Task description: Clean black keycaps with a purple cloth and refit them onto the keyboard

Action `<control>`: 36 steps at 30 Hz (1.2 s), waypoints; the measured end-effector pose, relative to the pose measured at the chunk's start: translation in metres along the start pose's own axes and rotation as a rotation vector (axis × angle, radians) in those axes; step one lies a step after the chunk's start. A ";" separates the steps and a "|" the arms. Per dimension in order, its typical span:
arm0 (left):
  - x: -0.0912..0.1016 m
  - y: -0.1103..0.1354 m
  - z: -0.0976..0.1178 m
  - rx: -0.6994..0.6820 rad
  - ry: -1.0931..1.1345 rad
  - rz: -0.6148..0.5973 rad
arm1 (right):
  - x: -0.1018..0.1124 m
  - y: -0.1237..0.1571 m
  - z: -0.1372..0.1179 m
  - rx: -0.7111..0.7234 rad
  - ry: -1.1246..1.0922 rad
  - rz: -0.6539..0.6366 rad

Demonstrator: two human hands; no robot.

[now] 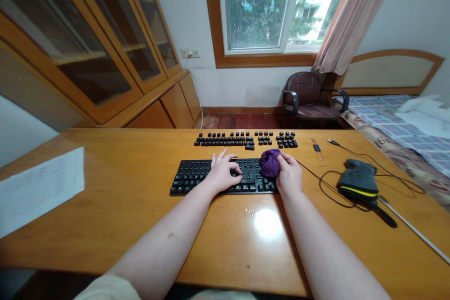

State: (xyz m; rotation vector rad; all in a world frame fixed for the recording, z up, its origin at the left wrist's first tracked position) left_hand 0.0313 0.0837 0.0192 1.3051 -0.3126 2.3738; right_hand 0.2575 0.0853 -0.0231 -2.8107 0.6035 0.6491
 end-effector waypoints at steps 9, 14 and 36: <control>-0.002 -0.002 -0.002 0.048 0.009 -0.063 | 0.004 -0.002 0.003 -0.002 0.054 0.009; 0.005 0.002 0.002 0.036 0.002 -0.015 | 0.003 -0.002 0.003 -0.013 0.033 0.012; 0.001 -0.112 0.006 0.070 -0.311 -0.120 | -0.006 0.005 -0.005 -0.028 -0.127 0.038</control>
Point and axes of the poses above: each hand's wrist, its own y-axis away from the middle knuckle, its own x-axis out of the back of the hand, z = x × y, the point moved 5 cm from there along -y, towards the middle knuckle, and after that the axes turned 11 degrees about -z, right-handed, at the moved point
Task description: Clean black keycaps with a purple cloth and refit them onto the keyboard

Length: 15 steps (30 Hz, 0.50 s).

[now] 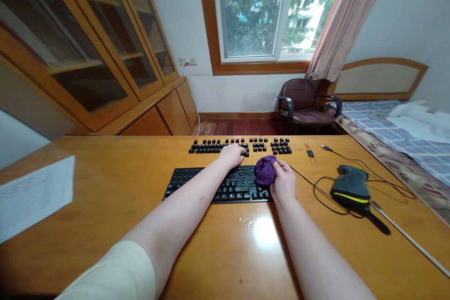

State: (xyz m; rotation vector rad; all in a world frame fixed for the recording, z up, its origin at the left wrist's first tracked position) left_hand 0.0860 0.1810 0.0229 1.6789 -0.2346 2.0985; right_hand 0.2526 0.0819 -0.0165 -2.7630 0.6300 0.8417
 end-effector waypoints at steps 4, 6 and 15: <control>-0.005 -0.004 -0.002 -0.001 0.020 -0.016 | -0.002 0.002 -0.002 0.008 -0.017 -0.008; -0.006 -0.004 -0.003 -0.002 0.034 -0.011 | -0.002 0.002 -0.002 0.008 -0.019 -0.011; 0.007 0.024 0.009 -0.066 0.176 0.039 | -0.003 0.002 -0.001 0.010 0.030 -0.037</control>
Point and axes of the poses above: each hand's wrist, its own y-axis away from the middle knuckle, its own x-axis out of the back of the hand, z = x × y, the point moved 5 cm from there along -y, towards the middle knuckle, and after that the axes turned 11 degrees about -z, right-handed, at the moved point
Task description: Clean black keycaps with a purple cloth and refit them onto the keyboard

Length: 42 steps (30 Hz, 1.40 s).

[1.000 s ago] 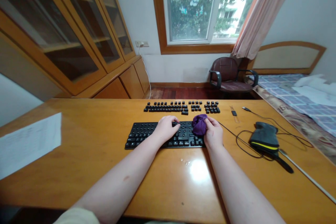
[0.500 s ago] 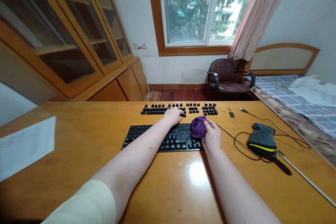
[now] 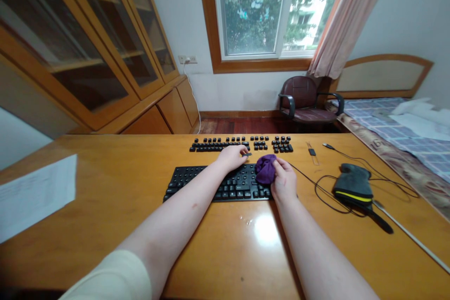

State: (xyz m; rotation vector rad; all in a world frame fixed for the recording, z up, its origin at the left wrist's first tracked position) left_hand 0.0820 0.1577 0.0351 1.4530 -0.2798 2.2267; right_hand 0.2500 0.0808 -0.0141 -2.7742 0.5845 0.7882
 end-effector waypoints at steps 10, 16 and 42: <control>-0.025 0.071 -0.010 0.062 0.713 0.360 | -0.016 0.011 0.000 -0.092 -0.028 -0.170; -0.025 0.086 0.002 -0.007 0.649 0.450 | -0.041 0.030 -0.001 -0.137 0.082 -0.463; -0.027 0.095 0.020 -0.176 0.481 0.488 | -0.045 0.038 0.003 -0.104 0.370 -0.555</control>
Point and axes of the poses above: each hand's wrist, its own y-axis away from the middle knuckle, its own x-axis out of the back of the hand, z = x × y, the point moved 5 cm from there along -y, towards the middle knuckle, and after that the axes turned 11 degrees about -z, right-handed, at the moved point
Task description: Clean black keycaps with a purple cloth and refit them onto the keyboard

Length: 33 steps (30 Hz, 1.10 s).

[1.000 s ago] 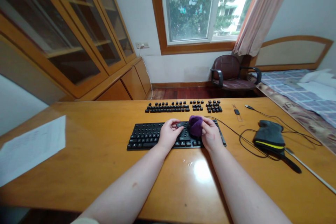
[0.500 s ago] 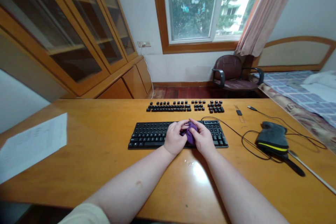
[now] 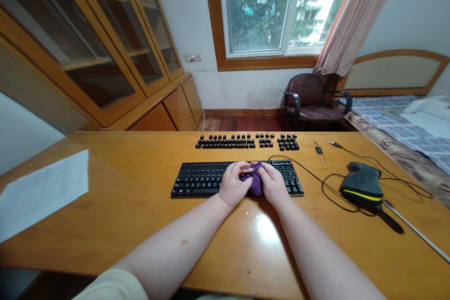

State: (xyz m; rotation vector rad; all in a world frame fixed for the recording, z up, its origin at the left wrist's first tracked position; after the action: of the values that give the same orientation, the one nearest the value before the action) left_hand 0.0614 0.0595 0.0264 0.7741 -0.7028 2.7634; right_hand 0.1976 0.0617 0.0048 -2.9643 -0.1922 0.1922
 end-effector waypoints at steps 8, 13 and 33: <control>0.002 -0.003 -0.002 -0.009 0.240 0.054 | 0.000 0.000 0.007 -0.095 -0.224 -0.031; 0.004 -0.002 -0.008 0.037 0.388 0.099 | -0.005 0.000 0.004 -0.087 -0.251 -0.098; -0.004 -0.004 -0.013 0.161 0.561 0.026 | 0.001 -0.001 0.001 -0.070 0.111 -0.083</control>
State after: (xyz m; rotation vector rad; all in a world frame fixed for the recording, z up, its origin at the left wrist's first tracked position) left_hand 0.0606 0.0686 0.0162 -0.0098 -0.3805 2.8716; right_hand 0.1986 0.0631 0.0038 -3.0175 -0.3134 0.0105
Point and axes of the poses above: each hand's wrist, its own y-axis away from the middle knuckle, its own x-axis out of the back of the hand, z = x × y, the point moved 5 cm from there along -y, towards the middle knuckle, and after that the axes turned 11 degrees about -z, right-handed, at the moved point
